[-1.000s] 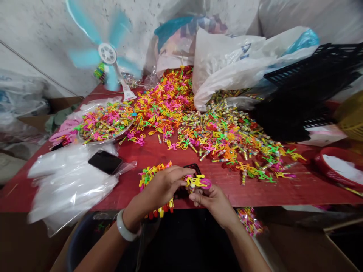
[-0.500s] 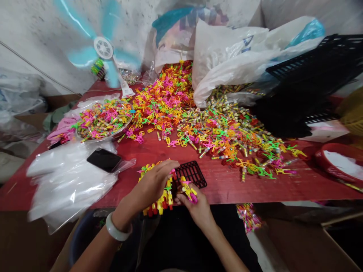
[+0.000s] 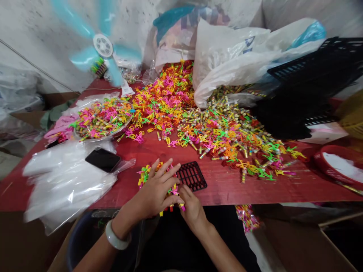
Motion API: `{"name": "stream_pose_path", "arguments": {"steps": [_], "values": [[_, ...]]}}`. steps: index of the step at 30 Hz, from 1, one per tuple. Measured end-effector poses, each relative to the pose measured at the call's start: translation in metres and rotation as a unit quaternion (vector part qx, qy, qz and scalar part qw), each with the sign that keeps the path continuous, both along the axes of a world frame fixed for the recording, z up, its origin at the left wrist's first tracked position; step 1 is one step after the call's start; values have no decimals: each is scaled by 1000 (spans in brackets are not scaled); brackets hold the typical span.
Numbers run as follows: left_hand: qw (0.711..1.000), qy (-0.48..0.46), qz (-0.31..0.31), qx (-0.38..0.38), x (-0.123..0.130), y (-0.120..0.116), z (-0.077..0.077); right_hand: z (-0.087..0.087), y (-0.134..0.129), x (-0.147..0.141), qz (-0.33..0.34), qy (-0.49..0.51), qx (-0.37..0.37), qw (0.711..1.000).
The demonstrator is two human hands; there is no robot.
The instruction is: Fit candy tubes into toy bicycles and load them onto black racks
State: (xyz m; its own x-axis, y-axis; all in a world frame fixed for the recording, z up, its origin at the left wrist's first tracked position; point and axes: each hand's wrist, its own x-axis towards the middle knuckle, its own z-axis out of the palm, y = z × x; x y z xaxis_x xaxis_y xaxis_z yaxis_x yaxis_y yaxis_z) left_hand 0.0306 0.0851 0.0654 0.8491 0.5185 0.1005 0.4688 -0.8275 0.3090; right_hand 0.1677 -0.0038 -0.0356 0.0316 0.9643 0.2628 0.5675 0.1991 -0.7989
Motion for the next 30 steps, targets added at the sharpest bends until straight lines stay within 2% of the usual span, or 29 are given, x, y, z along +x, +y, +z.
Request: {"name": "stream_pose_path", "arguments": {"steps": [5,10,14,19,22,24,26,28,29,30], "values": [[1000,2,-1,0,0,0,-1,-1,1,-1,-8,-14,-17,1000],[1000,9,9,11,3,-2,2,7,11,9,69,-36,-26,997],[999,20,33,28,7,-5,3,15,17,13,67,-60,-7,996],[987,6,123,105,10,-18,0,18,21,5,42,-88,3,995],[982,-10,153,114,11,-23,-5,17,21,11,45,-68,-2,997],[981,-14,154,113,12,-23,-7,15,16,32,-12,-49,9,999],[982,-12,148,114,12,-21,-8,14,7,67,-158,-53,23,986],[983,-11,142,115,13,-20,-8,14,-1,110,-337,-99,-3,936],[983,-12,141,116,13,-19,-8,15,-3,130,-401,-133,-45,905],[983,-13,140,116,14,-18,-8,15,-5,149,-433,-158,-99,882]]}}
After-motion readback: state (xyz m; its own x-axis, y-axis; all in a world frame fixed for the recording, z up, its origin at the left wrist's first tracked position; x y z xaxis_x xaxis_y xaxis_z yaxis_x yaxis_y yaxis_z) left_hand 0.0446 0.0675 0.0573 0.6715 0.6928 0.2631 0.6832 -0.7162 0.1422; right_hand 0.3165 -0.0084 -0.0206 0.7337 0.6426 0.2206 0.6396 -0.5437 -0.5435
